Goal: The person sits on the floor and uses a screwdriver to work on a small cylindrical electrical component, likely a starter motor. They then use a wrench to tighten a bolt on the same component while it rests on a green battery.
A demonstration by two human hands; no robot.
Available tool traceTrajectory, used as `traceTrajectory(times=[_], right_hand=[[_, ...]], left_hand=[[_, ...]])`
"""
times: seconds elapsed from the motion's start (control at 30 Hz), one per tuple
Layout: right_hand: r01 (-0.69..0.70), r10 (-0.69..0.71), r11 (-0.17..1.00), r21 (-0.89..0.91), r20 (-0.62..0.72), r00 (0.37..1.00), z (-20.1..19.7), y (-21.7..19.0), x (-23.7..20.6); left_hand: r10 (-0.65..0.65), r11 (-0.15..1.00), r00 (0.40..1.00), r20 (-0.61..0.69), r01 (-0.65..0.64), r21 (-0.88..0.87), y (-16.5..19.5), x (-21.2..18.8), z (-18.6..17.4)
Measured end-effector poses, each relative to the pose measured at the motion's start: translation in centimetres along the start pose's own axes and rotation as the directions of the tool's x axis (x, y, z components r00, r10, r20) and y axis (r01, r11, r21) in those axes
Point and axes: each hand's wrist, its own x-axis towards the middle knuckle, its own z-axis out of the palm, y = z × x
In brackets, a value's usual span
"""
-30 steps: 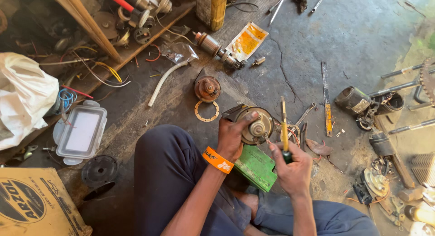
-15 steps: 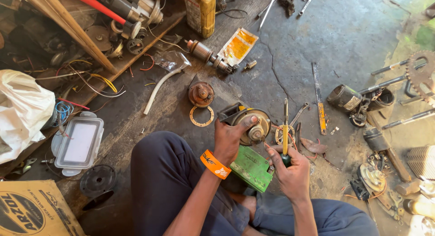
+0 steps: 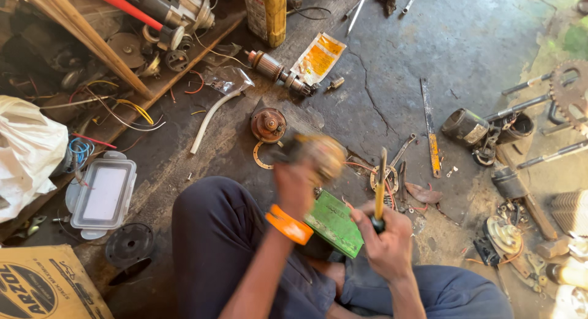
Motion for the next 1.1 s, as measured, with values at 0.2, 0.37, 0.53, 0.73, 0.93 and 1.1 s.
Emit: traceTrajectory(times=[0.2, 0.37, 0.53, 0.73, 0.93, 1.1], right_hand=[[-0.137, 0.249, 0.909, 0.394, -0.251, 0.935, -4.6, 2.5, 3.1], [-0.162, 0.335, 0.854, 0.495, -0.283, 0.899, -5.9, 4.8, 3.6], [-0.284, 0.437, 0.832, 0.477, -0.246, 0.865, -6.2, 7.5, 4.0], [-0.476, 0.533, 0.835, 0.278, -0.188, 0.825, -5.0, 10.2, 3.9], [-0.442, 0.489, 0.852, 0.282, -0.127, 0.863, -3.6, 12.8, 4.2], [-0.435, 0.484, 0.849, 0.299, -0.112, 0.868, -3.3, 15.3, 4.9]], left_hand=[[0.005, 0.995, 0.998, -0.067, -0.012, -0.101, 3.8, 1.2, -1.7], [-0.04, 0.998, 0.998, -0.04, 0.038, -0.053, 3.6, 0.6, -1.0], [-0.088, 0.996, 0.994, -0.064, 0.087, -0.019, 2.5, 0.6, -1.2], [-0.033, 0.967, 0.999, 0.02, 0.027, 0.252, 1.8, 0.2, -1.6], [-0.063, 0.997, 0.995, -0.071, 0.066, 0.042, 2.5, 0.0, -0.9], [-0.054, 0.998, 0.994, -0.098, 0.056, 0.011, 3.6, 0.3, -1.1]])
